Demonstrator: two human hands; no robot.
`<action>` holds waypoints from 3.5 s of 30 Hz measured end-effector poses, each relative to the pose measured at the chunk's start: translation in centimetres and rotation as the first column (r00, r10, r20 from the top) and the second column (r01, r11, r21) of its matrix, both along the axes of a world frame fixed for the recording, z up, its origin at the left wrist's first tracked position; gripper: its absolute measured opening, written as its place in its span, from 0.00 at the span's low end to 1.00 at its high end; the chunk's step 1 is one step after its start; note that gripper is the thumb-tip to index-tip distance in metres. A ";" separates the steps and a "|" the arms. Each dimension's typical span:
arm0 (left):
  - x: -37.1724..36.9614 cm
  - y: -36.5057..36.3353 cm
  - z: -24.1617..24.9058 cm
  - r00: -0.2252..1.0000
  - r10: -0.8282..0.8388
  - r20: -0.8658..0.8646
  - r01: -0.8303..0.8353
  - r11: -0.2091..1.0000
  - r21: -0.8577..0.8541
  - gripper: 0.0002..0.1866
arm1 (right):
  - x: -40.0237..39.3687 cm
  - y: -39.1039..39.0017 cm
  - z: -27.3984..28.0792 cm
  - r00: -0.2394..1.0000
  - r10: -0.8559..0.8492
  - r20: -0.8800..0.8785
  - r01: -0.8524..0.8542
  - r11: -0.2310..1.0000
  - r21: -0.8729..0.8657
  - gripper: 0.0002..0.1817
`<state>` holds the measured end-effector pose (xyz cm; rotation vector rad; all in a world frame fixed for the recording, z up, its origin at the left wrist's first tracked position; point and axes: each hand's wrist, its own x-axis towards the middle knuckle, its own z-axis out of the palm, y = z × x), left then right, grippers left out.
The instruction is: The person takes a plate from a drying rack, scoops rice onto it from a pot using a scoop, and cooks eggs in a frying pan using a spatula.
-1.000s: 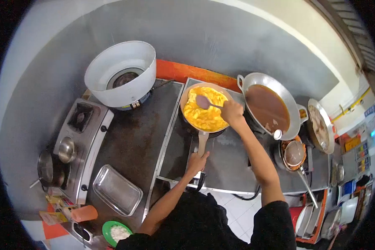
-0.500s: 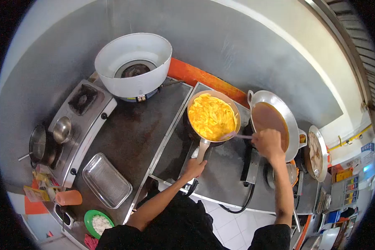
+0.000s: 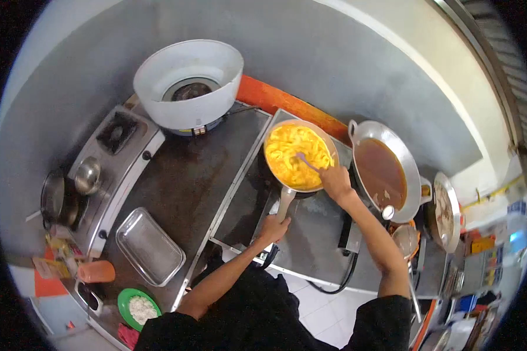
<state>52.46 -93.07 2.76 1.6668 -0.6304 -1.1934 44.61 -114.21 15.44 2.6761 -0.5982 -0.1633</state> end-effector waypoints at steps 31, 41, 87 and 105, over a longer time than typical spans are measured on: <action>-0.8 -0.2 -1.8 0.999 -0.048 -0.015 0.049 0.999 0.008 0.19 | -4.9 -8.2 0.3 0.974 0.000 0.228 0.017 0.997 -0.074 0.09; -0.3 -0.2 -1.2 0.998 -0.068 0.018 0.068 0.998 0.013 0.20 | -7.2 3.7 12.0 0.943 -0.287 0.169 0.290 0.957 0.004 0.08; -0.1 0.8 0.2 0.997 -0.033 0.066 0.034 0.999 -0.015 0.20 | -0.5 0.9 1.3 0.936 -0.317 0.155 0.318 0.948 0.020 0.11; 0.0 0.7 -0.3 0.998 -0.046 0.045 0.048 0.998 -0.048 0.20 | -1.0 -6.2 2.1 0.815 -0.562 0.144 0.493 0.802 0.338 0.21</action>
